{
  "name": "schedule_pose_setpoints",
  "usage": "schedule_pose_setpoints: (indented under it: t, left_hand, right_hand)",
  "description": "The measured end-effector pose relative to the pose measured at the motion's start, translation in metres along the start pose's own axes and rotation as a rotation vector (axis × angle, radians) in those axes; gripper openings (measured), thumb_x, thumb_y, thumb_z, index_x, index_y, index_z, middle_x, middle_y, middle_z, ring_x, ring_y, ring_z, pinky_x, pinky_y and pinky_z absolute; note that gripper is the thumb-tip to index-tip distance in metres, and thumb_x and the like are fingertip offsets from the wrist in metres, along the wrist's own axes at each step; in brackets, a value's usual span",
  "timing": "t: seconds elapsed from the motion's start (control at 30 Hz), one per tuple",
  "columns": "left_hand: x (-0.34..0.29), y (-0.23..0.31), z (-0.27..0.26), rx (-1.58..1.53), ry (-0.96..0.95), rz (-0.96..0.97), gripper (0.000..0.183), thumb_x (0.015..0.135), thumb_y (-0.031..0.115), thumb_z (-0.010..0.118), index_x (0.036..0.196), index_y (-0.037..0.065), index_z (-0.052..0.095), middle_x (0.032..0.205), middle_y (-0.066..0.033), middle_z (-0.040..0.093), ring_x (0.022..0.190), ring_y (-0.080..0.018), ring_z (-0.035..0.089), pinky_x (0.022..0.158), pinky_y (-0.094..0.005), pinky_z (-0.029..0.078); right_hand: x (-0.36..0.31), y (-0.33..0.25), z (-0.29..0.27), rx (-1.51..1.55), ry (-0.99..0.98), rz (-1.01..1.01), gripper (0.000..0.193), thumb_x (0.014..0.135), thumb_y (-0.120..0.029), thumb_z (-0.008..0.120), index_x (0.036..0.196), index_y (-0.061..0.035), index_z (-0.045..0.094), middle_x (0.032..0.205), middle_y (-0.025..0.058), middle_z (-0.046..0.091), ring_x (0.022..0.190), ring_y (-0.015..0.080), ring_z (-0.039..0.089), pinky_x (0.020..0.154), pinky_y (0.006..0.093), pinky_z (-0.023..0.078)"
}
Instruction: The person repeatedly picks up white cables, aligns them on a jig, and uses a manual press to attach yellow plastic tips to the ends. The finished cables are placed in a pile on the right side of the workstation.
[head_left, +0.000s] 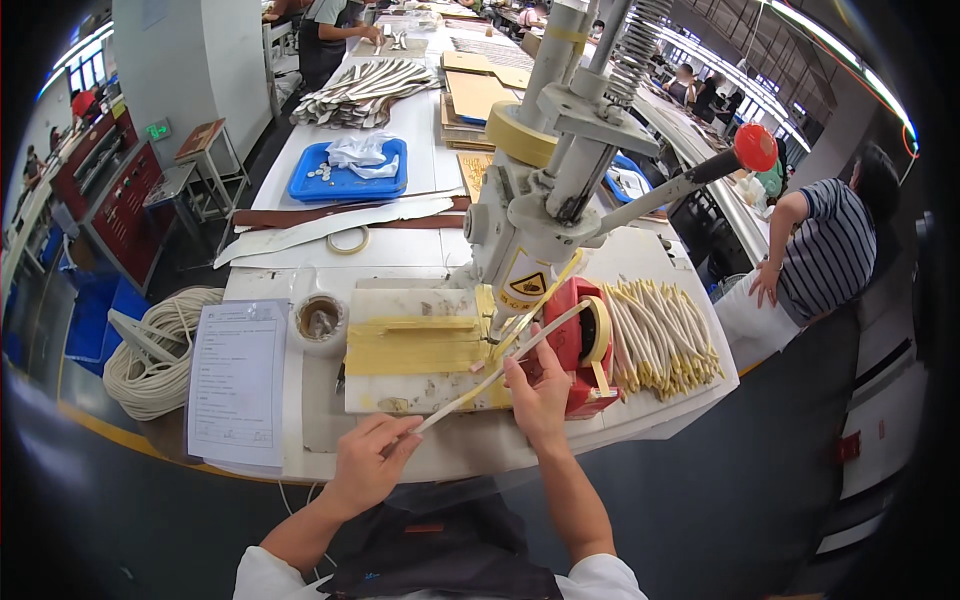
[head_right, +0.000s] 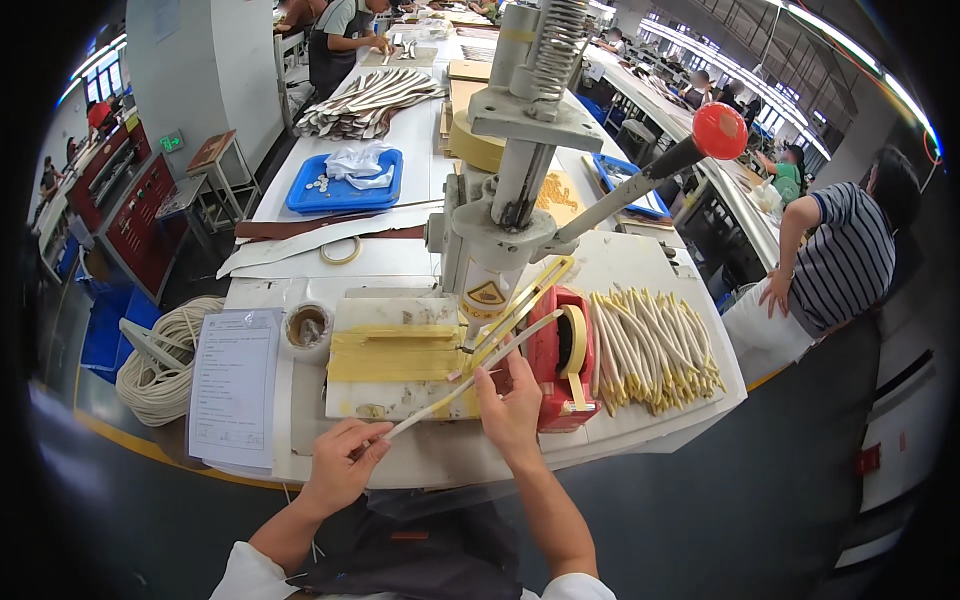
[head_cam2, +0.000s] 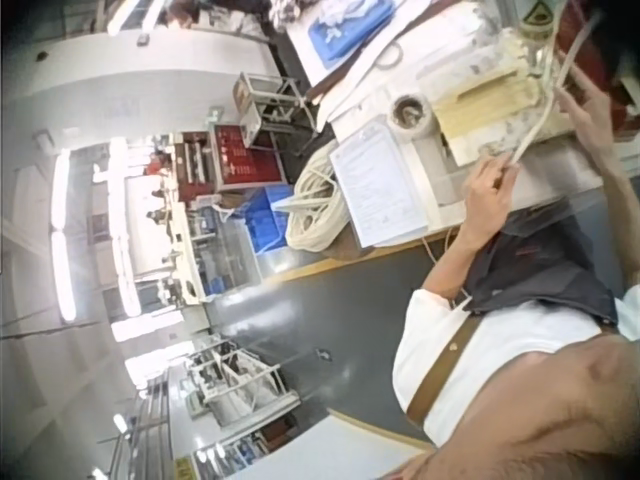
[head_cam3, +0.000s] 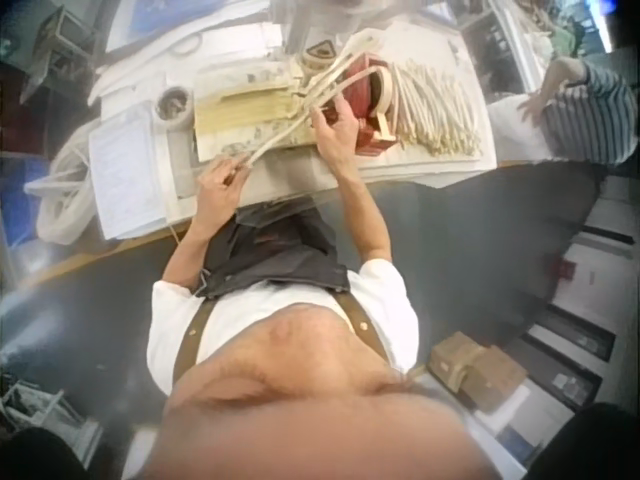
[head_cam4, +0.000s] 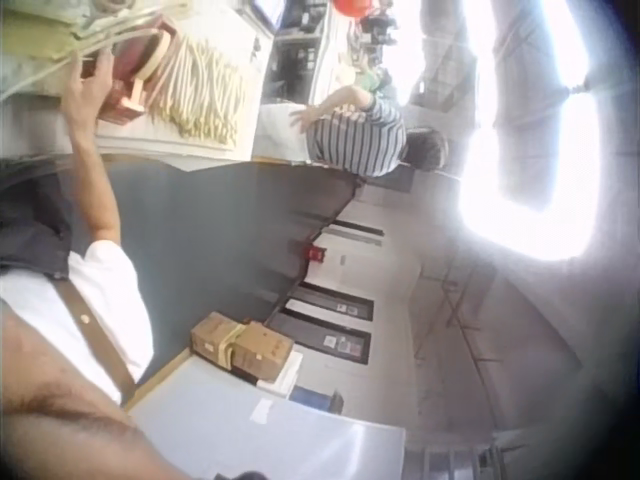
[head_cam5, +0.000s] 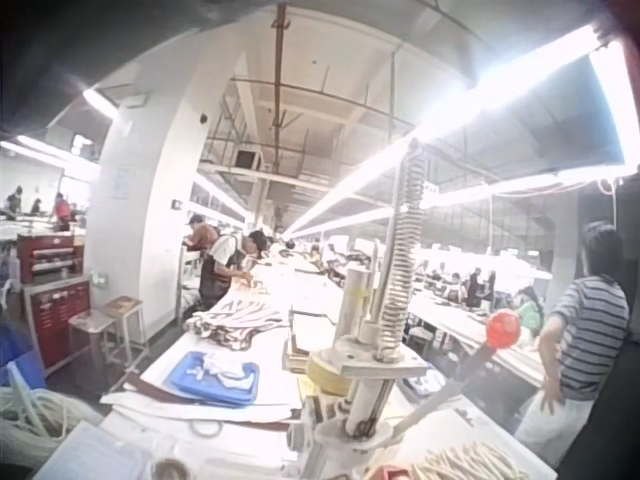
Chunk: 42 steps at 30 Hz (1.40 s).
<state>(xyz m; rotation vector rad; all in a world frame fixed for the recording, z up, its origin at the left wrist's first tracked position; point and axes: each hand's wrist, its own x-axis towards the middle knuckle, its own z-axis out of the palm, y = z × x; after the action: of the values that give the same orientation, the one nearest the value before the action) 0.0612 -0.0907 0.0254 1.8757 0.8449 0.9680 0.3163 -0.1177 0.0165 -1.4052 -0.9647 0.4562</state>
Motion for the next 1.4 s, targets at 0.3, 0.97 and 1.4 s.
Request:
schedule_pose_setpoints:
  t: [0.3,0.97,1.4]
  left_hand:
    - [0.006,-0.016,-0.008,-0.449,-0.578,-0.605,0.027,0.102,0.021,0.066,0.116,0.000,0.074,0.088,-0.0043,0.073,0.066,-0.0095,0.063,0.064,-0.0251,0.055]
    - [-0.001,-0.003,0.013,-0.084,0.137,0.080,0.018,0.087,0.001,0.080,0.104,-0.001,0.074,0.094,-0.0086,0.068,0.074,-0.0128,0.066,0.066,-0.0261,0.055]
    - [-0.038,0.008,-0.017,-0.480,-0.825,-0.653,0.026,0.096,0.020,0.075,0.114,0.000,0.075,0.091,-0.0039,0.074,0.078,-0.0076,0.065,0.074,-0.0234,0.053]
  right_hand:
    - [-0.002,-0.017,-0.011,0.280,-0.024,0.126,0.059,0.095,0.000,0.069,0.150,0.0038,0.046,0.099,0.0051,0.069,0.078,0.0074,0.062,0.064,0.0226,0.052]
    - [-0.023,-0.037,-0.032,0.575,-0.152,-0.055,0.019,0.094,-0.003,0.072,0.109,0.0079,0.068,0.097,0.0124,0.067,0.074,0.0193,0.067,0.065,0.0308,0.058]
    - [-0.029,-0.092,-0.032,0.682,-0.398,-0.045,0.008,0.087,-0.001,0.074,0.089,0.0044,0.068,0.090,0.0144,0.065,0.068,0.0180,0.063,0.054,0.0296,0.056]
